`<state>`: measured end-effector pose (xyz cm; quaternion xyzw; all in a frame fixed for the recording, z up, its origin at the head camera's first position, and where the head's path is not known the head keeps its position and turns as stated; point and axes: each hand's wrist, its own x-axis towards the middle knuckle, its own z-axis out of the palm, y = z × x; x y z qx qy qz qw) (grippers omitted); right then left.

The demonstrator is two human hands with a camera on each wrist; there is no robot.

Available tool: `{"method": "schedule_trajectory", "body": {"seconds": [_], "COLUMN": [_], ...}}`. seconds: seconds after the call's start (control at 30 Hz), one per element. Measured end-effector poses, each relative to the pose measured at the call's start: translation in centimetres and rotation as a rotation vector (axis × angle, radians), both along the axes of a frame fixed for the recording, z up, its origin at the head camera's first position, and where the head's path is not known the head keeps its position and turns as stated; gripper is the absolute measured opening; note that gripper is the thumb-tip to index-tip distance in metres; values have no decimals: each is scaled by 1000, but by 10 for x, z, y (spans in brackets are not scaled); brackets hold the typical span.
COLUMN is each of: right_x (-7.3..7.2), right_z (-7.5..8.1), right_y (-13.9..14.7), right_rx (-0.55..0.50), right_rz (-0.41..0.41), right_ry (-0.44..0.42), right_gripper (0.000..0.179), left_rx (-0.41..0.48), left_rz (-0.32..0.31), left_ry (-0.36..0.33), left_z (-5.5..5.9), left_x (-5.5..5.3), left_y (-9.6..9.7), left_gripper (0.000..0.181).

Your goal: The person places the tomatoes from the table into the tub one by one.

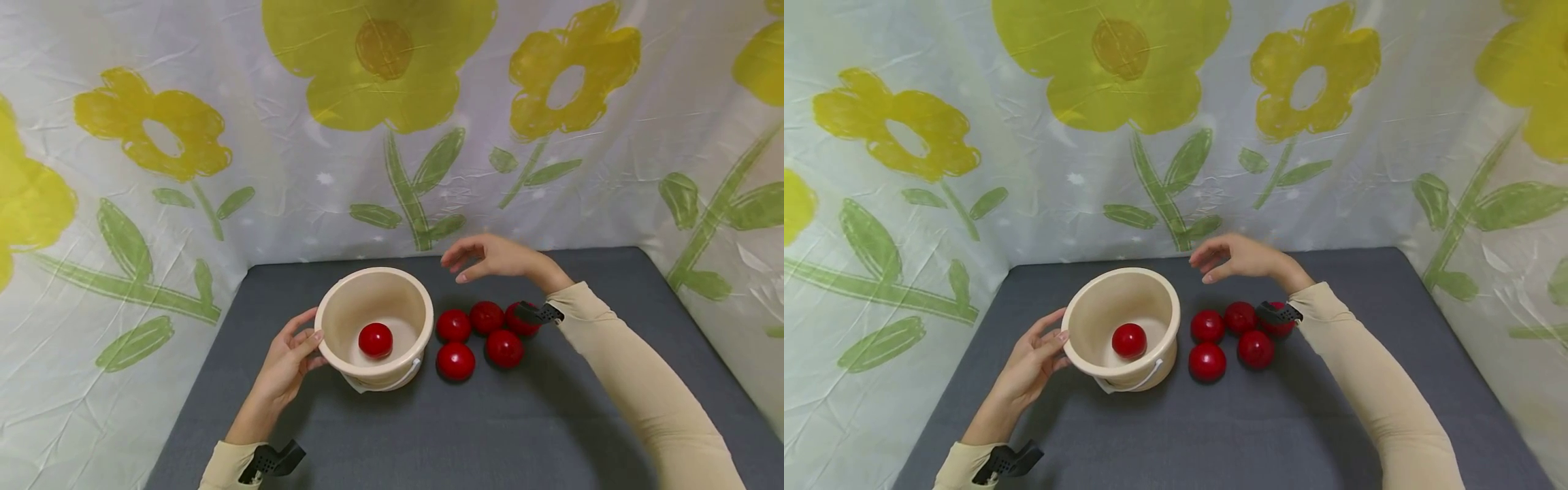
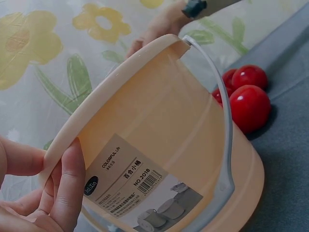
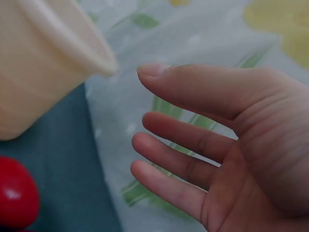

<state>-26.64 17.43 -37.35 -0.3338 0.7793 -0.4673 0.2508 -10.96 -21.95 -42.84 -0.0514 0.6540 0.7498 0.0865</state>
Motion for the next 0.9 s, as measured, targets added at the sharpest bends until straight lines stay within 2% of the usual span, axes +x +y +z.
{"method": "schedule_trajectory", "body": {"seconds": [0.3,0.47,0.67,0.8,0.9], "right_x": [7,11,17,17,15], "right_z": [-50,-70,-86,-93,-96], "right_y": [8,5,-2,-6,-9], "right_rx": [6,-1,16,27,47], "right_rz": [-32,-20,16,45,58], "right_ry": [-21,-59,-89,-83,-49], "right_gripper": [51,53,54,52,50], "left_rx": [2,-3,-3,4,8], "left_rz": [-2,2,4,8,9], "left_ry": [1,-3,-3,-4,0], "left_z": [0,1,1,0,0], "left_x": [0,0,0,1,0], "left_y": [0,0,0,1,1], "left_gripper": [58,58,57,57,57]}}
